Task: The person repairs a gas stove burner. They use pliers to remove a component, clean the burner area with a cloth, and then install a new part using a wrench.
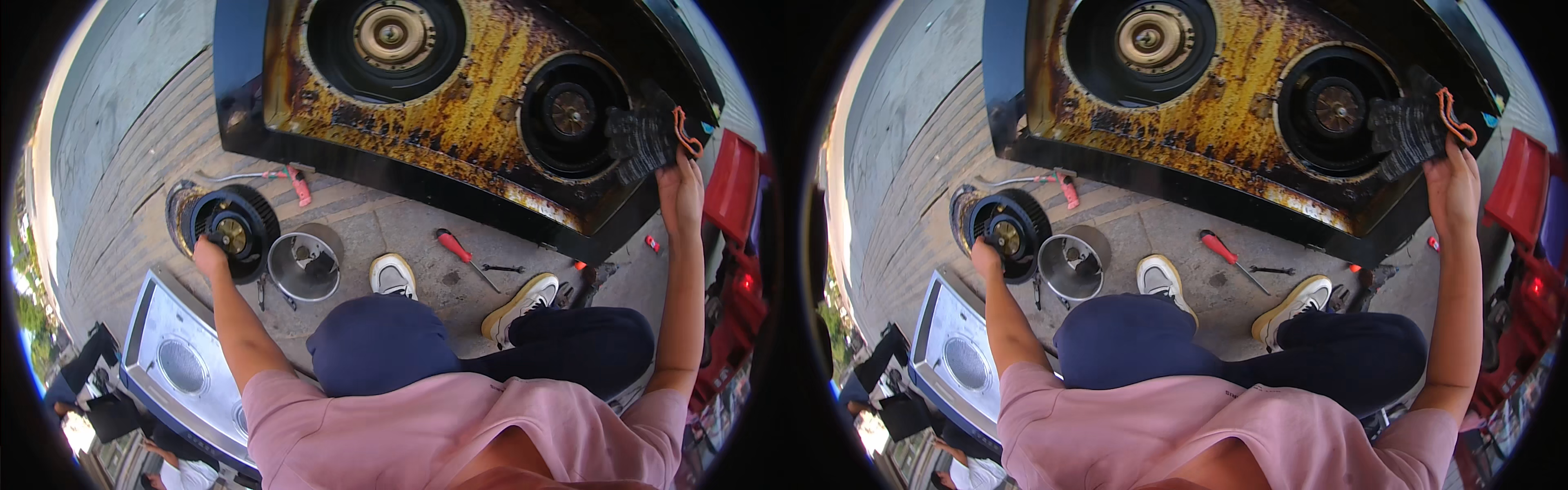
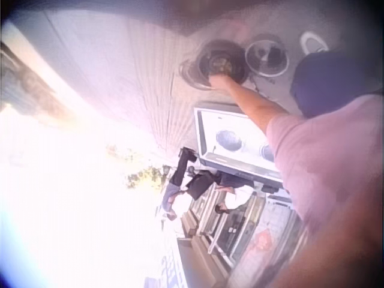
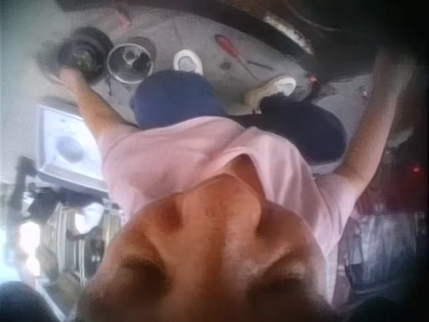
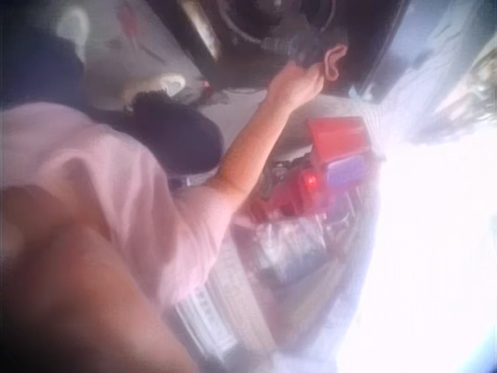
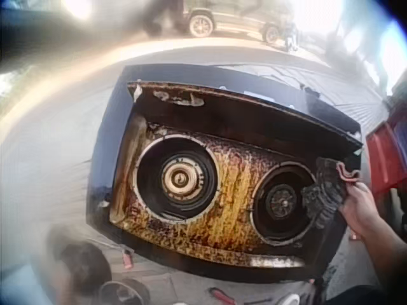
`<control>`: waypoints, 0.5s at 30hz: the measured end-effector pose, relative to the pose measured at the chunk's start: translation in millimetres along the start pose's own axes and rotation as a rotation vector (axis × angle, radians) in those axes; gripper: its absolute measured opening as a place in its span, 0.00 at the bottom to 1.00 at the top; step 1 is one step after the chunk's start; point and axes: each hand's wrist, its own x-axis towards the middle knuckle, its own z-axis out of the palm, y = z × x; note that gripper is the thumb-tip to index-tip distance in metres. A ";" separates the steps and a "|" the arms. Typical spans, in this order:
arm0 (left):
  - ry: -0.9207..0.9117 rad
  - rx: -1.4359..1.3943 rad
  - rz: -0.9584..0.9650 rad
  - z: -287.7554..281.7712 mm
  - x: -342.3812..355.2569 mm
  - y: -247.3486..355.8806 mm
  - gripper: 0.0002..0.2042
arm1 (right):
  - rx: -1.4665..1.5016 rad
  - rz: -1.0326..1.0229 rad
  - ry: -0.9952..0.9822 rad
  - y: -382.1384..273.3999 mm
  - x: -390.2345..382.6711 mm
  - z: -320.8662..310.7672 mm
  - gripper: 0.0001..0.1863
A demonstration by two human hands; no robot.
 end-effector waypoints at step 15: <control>-0.117 -0.228 -0.251 26.5 8.4 -13.9 0.14 | 0.093 0.144 0.094 44.4 -26.7 -48.0 0.13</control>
